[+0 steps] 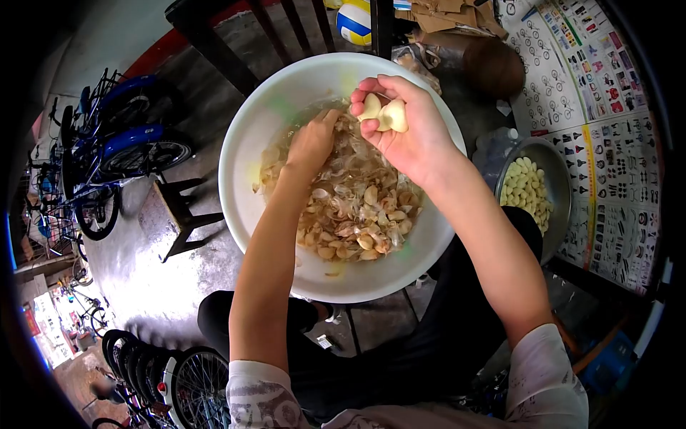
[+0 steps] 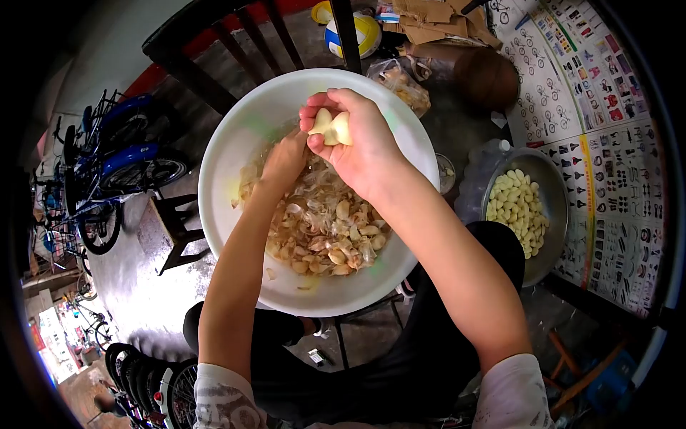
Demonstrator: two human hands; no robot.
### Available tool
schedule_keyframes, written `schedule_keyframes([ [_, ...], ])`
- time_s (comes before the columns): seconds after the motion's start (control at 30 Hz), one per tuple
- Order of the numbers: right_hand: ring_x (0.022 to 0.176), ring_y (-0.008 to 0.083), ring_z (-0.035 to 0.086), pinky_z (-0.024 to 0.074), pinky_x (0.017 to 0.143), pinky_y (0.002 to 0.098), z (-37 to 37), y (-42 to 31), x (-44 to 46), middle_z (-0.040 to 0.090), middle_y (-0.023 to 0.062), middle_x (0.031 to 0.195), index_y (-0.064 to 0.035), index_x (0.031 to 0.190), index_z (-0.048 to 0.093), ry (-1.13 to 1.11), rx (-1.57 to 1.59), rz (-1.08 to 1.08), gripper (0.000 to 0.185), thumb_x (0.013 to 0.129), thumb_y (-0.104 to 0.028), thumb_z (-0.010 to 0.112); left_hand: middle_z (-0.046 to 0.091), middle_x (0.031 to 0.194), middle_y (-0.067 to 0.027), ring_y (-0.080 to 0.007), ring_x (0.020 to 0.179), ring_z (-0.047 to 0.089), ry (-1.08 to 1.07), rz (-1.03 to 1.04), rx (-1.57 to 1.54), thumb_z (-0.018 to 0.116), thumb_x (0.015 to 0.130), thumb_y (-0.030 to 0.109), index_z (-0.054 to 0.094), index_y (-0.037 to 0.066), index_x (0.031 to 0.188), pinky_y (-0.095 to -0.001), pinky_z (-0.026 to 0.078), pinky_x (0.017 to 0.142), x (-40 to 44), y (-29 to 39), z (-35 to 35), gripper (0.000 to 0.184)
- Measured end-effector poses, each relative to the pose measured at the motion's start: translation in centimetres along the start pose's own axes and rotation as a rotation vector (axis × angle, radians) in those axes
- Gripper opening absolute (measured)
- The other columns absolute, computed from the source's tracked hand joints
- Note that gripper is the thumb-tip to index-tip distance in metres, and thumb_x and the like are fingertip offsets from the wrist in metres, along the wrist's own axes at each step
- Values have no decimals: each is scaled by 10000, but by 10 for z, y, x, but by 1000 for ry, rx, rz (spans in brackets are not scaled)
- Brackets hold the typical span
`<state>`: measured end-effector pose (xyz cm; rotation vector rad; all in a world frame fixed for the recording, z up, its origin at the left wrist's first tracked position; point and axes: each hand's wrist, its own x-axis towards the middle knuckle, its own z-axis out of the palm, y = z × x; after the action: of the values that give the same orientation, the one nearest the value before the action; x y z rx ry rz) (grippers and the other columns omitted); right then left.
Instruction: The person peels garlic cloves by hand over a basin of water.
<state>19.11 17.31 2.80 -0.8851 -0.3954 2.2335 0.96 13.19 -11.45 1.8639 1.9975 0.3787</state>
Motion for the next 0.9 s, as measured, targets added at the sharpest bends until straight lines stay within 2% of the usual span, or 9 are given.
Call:
schedule_keyframes([
  [0.13, 759, 174, 593, 464, 644, 287, 0, 1, 0, 622, 107, 868, -4, 914, 606, -5, -15, -6, 223, 969, -185, 487, 661, 1106, -199, -422, 888, 656, -27, -109, 100, 528, 903, 121, 558, 123, 1172, -522, 532, 771, -3, -4, 1, 271],
  [0.23, 756, 170, 594, 463, 643, 287, 0, 0, -1, 620, 101, 863, -5, 909, 607, -11, -28, -11, 223, 969, -184, 488, 677, 1067, -192, -419, 897, 654, 26, -171, 105, 576, 881, 156, 561, 111, 1132, -529, 520, 750, -9, -5, -2, 256],
  [0.3, 754, 168, 594, 463, 642, 289, 1, 0, -1, 620, 98, 861, -5, 908, 607, -10, -38, -12, 222, 968, -183, 490, 674, 1066, -146, -389, 944, 648, 233, -162, -65, 628, 852, 160, 600, 114, 1075, -504, 519, 785, -12, 0, -2, 230],
  [0.33, 755, 167, 594, 462, 642, 289, 1, 0, 0, 619, 95, 859, -5, 910, 609, -11, -33, -14, 220, 968, -182, 491, 674, 1066, -146, -389, 944, 648, 233, -162, -64, 628, 852, 160, 600, 114, 1075, -504, 519, 785, -11, 2, -2, 230],
  [0.4, 755, 165, 594, 462, 641, 289, 2, 0, 0, 619, 93, 857, -6, 912, 610, -14, -31, -16, 219, 968, -182, 492, 648, 1084, -98, -349, 1017, 627, 391, 60, -12, 674, 809, 140, 612, 119, 1040, -465, 515, 840, -8, 6, 0, 240],
  [0.5, 755, 165, 594, 461, 642, 287, 3, 1, -1, 621, 89, 858, -7, 908, 614, -16, -45, -15, 220, 966, -182, 495, 613, 1120, -69, -319, 1078, 602, 327, 85, 152, 686, 787, 115, 627, 126, 1042, -434, 504, 886, 1, 7, 8, 262],
  [0.63, 755, 166, 593, 457, 635, 283, 0, -1, -2, 624, 89, 862, -8, 899, 618, -18, -60, -28, 219, 965, -179, 497, 611, 1123, -90, -340, 1033, 620, 228, 15, 182, 686, 761, 66, 634, 111, 1067, -452, 521, 859, 12, 13, 11, 314],
  [0.83, 749, 149, 567, 416, 573, 232, -11, -8, 0, 607, 65, 848, -9, 962, 622, -32, -33, -18, 188, 956, -178, 540, 675, 1011, -139, -352, 852, 665, 320, 105, -153, 610, 726, -83, 672, 34, 984, -431, 542, 776, 1, 12, -17, 290],
  [0.9, 739, 134, 555, 400, 548, 227, -12, -10, 4, 596, 53, 835, -12, 967, 618, -55, -45, -15, 180, 956, -176, 544, 697, 943, -153, -275, 803, 679, 314, 32, -481, 566, 717, -127, 689, 30, 1002, -366, 539, 761, -2, 12, -23, 347],
])
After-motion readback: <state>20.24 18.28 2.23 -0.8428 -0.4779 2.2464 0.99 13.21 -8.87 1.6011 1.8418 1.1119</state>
